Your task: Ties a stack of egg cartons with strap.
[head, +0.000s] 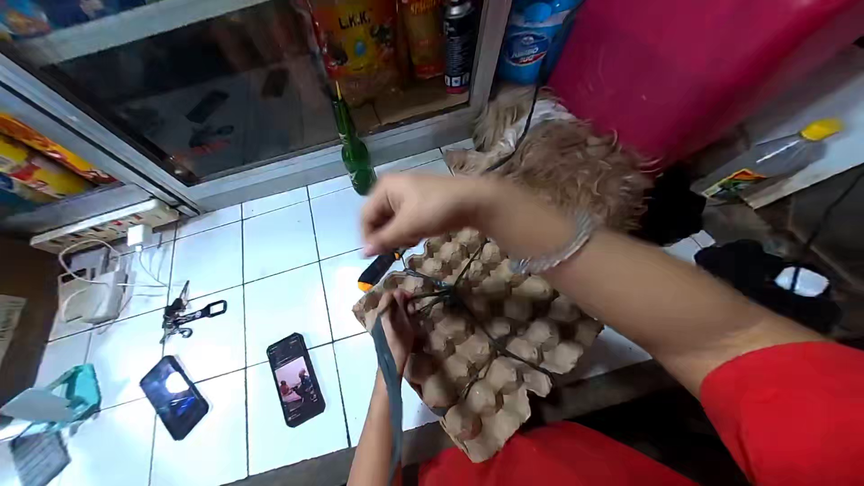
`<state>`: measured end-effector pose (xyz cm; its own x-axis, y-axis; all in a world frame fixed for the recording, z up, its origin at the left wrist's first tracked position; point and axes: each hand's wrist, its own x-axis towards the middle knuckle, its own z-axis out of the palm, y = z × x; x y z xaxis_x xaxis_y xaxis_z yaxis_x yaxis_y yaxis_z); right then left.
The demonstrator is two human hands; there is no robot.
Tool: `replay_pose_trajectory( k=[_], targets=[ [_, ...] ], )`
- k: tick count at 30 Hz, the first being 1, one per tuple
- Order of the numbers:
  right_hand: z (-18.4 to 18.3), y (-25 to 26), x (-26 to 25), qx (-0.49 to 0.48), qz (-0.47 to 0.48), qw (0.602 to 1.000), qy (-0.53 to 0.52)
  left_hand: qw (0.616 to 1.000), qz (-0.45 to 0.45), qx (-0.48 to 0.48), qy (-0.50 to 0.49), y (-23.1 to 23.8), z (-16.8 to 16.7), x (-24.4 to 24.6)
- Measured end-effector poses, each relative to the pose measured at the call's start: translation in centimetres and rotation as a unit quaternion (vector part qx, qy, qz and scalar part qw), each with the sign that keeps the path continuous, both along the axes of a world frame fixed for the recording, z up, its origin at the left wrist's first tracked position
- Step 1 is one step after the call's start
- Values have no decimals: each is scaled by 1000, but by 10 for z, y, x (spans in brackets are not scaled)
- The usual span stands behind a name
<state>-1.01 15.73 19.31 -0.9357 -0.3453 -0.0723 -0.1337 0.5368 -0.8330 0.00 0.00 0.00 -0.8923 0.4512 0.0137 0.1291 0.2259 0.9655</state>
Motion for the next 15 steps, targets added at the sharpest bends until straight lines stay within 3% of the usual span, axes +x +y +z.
replay_pose_trajectory(
  k=[1, 2, 5, 10, 15],
  targets=[
    [-33, 1, 2, 142, -69, 984, -76, 1000, 10, 4, 5, -4, 0, 5],
    [-67, -1, 7, 207, -123, 961, -138, 1000, 14, 5, 21, -7, -2, 9],
    [-127, -13, 28, 282, -188, 914, -221, 997, 20, -23, 76, -11, -4, 13],
    [-133, -24, 32, 319, -189, 905, -209, 986, 20, -99, 132, -12, -4, 7],
    [-142, -10, 28, 284, -196, 919, -191, 967, 47, -190, 164, -13, 6, 2]
  ],
)
